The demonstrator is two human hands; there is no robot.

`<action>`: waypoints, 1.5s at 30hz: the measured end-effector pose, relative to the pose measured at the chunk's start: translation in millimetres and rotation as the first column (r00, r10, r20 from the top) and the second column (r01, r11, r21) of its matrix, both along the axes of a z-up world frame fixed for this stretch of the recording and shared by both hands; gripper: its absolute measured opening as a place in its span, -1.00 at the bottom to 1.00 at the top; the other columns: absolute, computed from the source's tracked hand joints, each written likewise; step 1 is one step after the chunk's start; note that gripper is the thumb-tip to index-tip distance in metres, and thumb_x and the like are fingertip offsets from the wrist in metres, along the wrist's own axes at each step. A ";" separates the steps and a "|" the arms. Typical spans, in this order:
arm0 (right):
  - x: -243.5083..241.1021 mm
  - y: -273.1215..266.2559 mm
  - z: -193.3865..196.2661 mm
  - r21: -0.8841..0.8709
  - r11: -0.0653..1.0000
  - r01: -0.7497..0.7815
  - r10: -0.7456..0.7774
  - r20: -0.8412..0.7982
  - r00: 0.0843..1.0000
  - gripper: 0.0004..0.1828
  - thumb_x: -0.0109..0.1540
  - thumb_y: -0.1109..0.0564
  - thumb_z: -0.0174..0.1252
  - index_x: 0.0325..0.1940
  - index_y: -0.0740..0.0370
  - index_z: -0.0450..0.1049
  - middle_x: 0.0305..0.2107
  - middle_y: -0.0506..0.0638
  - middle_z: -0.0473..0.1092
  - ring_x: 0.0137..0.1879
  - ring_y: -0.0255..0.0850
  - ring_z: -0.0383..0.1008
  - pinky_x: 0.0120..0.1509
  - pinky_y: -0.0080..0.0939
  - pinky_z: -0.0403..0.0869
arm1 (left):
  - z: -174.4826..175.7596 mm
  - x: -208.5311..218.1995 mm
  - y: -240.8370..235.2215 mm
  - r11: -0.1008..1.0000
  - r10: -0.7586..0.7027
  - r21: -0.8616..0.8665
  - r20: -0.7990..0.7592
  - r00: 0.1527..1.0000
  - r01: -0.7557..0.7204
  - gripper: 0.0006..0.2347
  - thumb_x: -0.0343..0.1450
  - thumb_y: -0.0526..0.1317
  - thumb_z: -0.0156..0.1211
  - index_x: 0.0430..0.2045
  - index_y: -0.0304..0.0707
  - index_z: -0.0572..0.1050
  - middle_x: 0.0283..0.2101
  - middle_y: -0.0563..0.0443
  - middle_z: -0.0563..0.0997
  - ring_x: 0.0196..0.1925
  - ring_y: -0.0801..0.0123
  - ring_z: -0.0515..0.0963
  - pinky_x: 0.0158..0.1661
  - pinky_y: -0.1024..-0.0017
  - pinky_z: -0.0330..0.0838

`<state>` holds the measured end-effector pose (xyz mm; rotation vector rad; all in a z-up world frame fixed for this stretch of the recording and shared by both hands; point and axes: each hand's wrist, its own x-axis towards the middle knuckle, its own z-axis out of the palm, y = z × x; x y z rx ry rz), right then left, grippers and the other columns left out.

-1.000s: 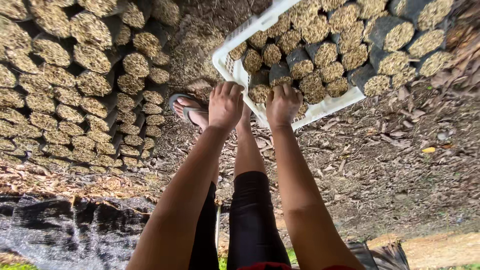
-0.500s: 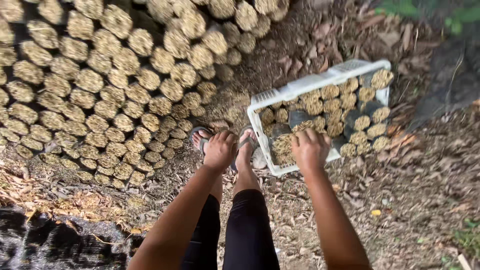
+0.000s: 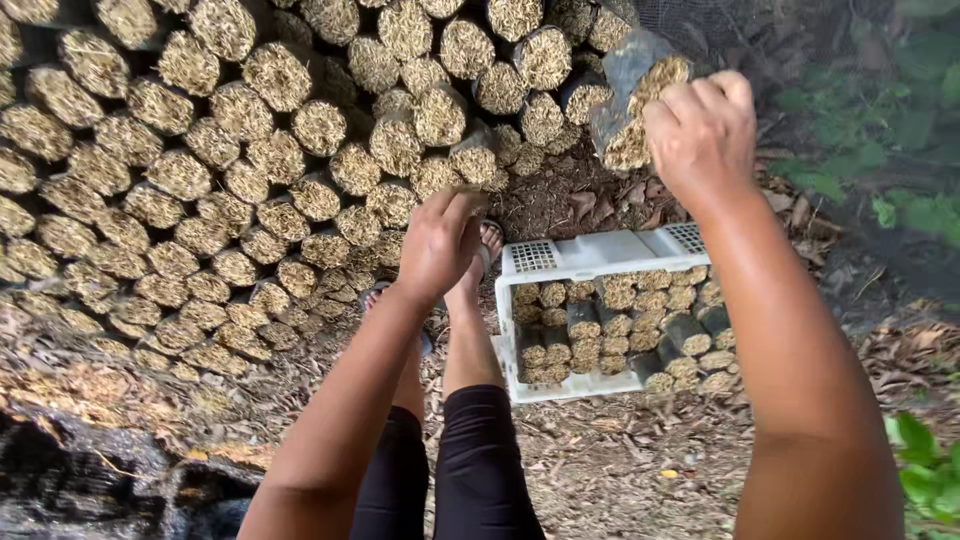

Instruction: The person repeatedly picks up cylindrical substrate blocks wrapped in black plastic and places them into a white plastic crate. The person continues filling the crate by hand from a large ground-level stockpile.

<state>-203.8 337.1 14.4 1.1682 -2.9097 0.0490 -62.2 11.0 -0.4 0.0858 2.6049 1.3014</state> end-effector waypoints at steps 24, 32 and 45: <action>-93.2 -307.9 -58.0 -0.249 0.907 -0.339 0.358 0.031 0.933 -0.90 0.09 0.38 0.18 -0.43 0.26 0.49 -0.31 0.03 0.46 -0.12 -0.13 0.51 0.09 0.00 0.40 | -26.8 -7.2 -109.2 0.793 0.594 -0.133 -0.047 0.803 -0.594 -0.86 0.46 -0.39 0.22 -0.13 -0.31 0.51 -0.07 -0.15 0.61 0.02 0.01 0.60 0.01 0.16 0.47; -47.3 -314.4 -69.1 0.039 0.929 0.367 -0.332 0.524 0.784 -0.80 0.14 0.18 0.35 -0.55 0.13 0.48 -0.37 0.05 0.51 -0.29 -0.14 0.52 -0.01 0.06 0.44 | -40.9 -28.0 -108.4 0.756 0.642 -0.099 -0.081 0.762 -0.647 -0.77 0.47 -0.33 0.24 -0.01 -0.39 0.48 -0.06 -0.22 0.62 0.00 -0.04 0.61 0.02 0.11 0.48; 11.0 -297.2 -101.2 -0.009 0.813 0.582 -0.450 0.626 0.637 -0.76 0.14 0.03 0.44 -0.46 0.14 0.52 -0.40 -0.03 0.50 -0.32 -0.20 0.50 -0.16 -0.05 0.43 | -85.4 -57.6 -104.9 0.755 0.590 -0.337 -0.023 0.807 -0.562 -0.65 0.32 -0.24 0.42 -0.07 -0.25 0.43 -0.10 -0.12 0.51 -0.04 0.01 0.53 -0.08 0.13 0.43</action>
